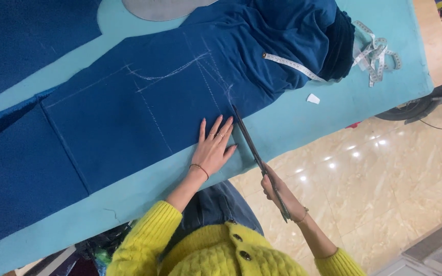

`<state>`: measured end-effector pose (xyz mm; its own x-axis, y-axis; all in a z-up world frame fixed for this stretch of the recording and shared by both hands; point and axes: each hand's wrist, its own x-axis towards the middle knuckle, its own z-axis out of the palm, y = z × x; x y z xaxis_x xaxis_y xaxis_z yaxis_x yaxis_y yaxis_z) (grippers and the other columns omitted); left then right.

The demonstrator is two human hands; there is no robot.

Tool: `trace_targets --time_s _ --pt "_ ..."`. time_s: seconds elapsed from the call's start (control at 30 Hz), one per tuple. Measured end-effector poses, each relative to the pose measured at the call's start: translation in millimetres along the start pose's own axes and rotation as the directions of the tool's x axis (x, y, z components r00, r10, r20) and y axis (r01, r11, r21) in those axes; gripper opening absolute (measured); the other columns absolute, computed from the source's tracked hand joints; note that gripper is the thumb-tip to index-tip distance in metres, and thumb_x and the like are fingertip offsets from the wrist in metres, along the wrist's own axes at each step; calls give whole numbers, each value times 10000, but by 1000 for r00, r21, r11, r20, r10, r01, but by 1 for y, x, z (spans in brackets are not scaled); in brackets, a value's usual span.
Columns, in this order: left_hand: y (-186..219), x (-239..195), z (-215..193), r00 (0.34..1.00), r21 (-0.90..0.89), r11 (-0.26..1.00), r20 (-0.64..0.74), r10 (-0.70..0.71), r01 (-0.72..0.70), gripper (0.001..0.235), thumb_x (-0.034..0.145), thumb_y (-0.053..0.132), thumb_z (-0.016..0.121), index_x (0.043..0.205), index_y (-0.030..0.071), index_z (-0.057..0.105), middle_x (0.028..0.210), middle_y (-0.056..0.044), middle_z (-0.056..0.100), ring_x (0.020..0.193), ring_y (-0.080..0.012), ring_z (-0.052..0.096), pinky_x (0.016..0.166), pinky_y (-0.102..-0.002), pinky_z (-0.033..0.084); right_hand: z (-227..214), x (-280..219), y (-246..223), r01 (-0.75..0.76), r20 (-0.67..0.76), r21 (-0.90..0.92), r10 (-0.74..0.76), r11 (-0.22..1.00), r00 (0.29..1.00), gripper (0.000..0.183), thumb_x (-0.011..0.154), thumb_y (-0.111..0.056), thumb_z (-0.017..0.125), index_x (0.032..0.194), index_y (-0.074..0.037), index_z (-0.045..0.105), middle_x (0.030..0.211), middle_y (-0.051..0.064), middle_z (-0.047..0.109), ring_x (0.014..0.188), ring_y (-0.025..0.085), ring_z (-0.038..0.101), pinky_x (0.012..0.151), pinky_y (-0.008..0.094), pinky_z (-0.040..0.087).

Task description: A person uses tailor's shears to cut sections of blue fabric according to chalk lines and measurements on a work table.

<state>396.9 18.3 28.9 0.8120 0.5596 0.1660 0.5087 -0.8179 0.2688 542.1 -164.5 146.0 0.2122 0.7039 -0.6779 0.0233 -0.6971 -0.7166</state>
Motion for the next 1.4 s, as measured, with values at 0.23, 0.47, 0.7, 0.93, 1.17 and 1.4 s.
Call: trace_targets --time_s 0.23,0.47,0.7,0.93,1.17,1.4 --pt "0 1 -4 1000 -21 1000 5 1 -1 614 1026 481 480 1529 131 453 1723 32 193 1580 -225 171 1292 -609 54 -2 7 4 -20 -31 -45 18 999 999 848 981 -608 409 1580 -16 308 713 35 473 588 102 473 520 256 404" --pt "-1 1 -6 1000 2 1000 5 9 -9 641 1033 493 462 1561 134 404 1731 11 167 1583 -233 166 1289 -606 59 2 1 -12 -29 -35 -18 28 999 999 860 971 -632 444 1567 -19 347 661 12 460 507 91 454 465 227 376" --pt "-4 0 4 1000 16 1000 -4 8 -8 696 1027 504 485 1593 127 339 1737 -27 137 1576 -214 196 1296 -578 54 10 12 -23 -48 -14 61 49 997 999 791 998 -619 395 1506 -14 409 654 -26 431 513 59 444 478 209 358" --pt "-6 -1 3 1000 -8 1000 5 18 -18 696 1035 497 496 1595 121 328 1735 -36 129 1567 -208 219 1299 -569 52 16 18 -27 -60 -33 62 62 996 998 758 1023 -589 380 1522 -19 367 662 -33 422 515 54 442 476 207 361" --pt "-8 -1 3 1000 -101 995 1 -10 10 679 1040 478 508 1590 117 340 1727 -41 152 1545 -186 270 1309 -534 78 20 19 -24 -26 -25 72 28 997 999 699 1013 -625 377 1357 -29 496 649 -33 380 493 54 409 438 188 336" --pt "-14 -2 -2 998 -300 952 -19 -66 58 688 1037 435 540 1593 87 330 1709 -79 214 1497 -191 376 1313 -470 139 40 19 -37 -32 -3 177 33 984 999 579 1043 -605 288 1220 -92 491 689 -45 330 507 52 356 441 183 317"
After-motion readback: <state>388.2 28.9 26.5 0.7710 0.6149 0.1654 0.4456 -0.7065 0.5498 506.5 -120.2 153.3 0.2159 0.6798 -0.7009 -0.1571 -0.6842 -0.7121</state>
